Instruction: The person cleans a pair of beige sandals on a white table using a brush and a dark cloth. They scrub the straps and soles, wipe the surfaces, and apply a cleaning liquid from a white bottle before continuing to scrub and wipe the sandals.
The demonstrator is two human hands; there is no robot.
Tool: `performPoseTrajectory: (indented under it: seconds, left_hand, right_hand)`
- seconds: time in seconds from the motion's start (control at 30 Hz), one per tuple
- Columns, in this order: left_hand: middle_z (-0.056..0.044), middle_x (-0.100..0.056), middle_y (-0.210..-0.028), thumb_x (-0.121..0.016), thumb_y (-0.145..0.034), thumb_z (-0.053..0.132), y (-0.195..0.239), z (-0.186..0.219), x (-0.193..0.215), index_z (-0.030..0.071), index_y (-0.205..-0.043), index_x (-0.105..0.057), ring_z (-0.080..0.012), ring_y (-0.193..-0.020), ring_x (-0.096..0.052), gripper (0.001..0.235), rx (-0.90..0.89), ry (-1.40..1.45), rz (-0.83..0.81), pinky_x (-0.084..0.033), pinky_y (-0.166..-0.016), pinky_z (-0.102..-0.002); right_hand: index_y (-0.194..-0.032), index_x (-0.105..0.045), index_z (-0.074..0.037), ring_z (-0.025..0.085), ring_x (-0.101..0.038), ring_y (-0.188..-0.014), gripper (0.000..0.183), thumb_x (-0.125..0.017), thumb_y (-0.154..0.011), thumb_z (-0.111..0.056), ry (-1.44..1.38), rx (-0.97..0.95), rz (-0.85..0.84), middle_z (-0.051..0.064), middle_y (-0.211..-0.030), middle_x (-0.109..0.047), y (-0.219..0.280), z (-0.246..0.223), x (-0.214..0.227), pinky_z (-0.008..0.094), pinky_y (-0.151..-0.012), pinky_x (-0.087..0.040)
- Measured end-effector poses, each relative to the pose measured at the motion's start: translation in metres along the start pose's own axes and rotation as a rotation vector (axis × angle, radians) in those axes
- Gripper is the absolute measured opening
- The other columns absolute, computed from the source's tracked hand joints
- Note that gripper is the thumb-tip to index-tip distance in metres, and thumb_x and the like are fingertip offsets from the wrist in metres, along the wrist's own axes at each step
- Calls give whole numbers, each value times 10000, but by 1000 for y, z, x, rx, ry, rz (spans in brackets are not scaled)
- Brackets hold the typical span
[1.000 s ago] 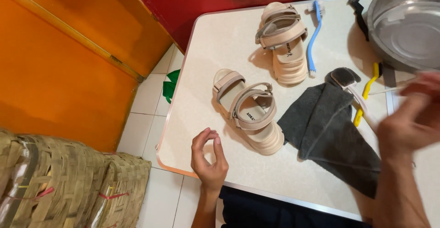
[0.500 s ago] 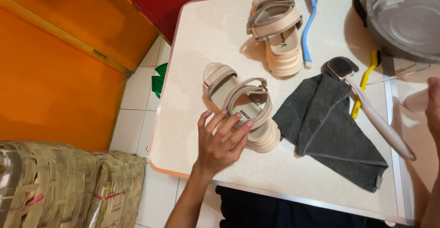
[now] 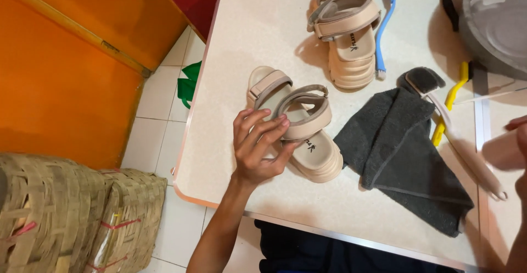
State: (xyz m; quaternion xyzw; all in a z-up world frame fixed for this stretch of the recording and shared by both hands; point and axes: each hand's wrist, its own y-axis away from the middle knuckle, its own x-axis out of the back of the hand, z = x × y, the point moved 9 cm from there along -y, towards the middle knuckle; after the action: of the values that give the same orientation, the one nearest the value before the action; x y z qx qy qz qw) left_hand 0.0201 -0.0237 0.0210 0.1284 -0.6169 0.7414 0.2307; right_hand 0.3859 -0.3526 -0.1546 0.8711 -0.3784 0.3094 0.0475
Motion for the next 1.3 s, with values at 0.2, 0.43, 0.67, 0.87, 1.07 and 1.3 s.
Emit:
performPoseTrajectory:
  seconds: [0.2, 0.43, 0.67, 0.87, 1.07, 1.3]
  left_hand:
    - [-66, -735, -1145, -898, -849, 311, 7, -1, -4, 115, -1139, -708, -266, -1153, -609, 398, 21, 34, 19, -457, -1071, -469]
    - [-158, -448, -1339, -787, -872, 391, 13, -6, -14, 85, -1055, -681, -321, -1289, -482, 371, 169, 211, 3, -483, -1146, -548]
    - [-207, -405, -1369, -734, -894, 157, 12, 2, -25, 34, -1031, -590, -420, -1349, -461, 234, 169, 436, -84, -488, -1166, -571]
    - [-233, -396, -1396, -791, -836, 77, 11, 1, -21, 21, -1028, -605, -434, -1354, -501, 273, 190, 469, -96, -509, -1181, -558]
    - [-237, -403, -1395, -815, -811, 40, 12, 1, -21, 23, -1039, -615, -427, -1355, -505, 303, 178, 470, -108, -516, -1177, -542]
    - [-232, -407, -1395, -804, -804, 37, 13, 2, -22, 28, -1039, -611, -419, -1357, -504, 304, 189, 464, -120, -515, -1175, -534]
  right_hand:
    - [-1350, -507, -2, 328, -693, -777, 595, -631, -821, -246, -833, -41, 87, 217, -1006, -655, 10, -229, -65, 381, -644, -616]
    - [-1358, -457, 42, 316, -580, -1275, 669, -691, -755, -130, -268, 347, 42, 227, -1387, -536, 20, -283, -108, 386, -1076, -483]
    - [-1365, -558, -87, 193, -743, -988, 520, -683, -863, -141, -45, 322, -164, 82, -1207, -735, 25, -333, -161, 286, -899, -531]
    - [-1341, -584, -166, 150, -722, -831, 546, -786, -834, -169, 96, 300, -163, 43, -1027, -713, 26, -323, -169, 246, -769, -545]
    - [-1414, -551, -308, 167, -685, -791, 648, -788, -815, -236, 218, 194, -254, -24, -986, -635, 26, -303, -180, 297, -696, -547]
    - [-1409, -537, -304, 178, -668, -762, 670, -795, -797, -221, 266, 203, -272, -32, -963, -621, 26, -296, -182, 321, -622, -539]
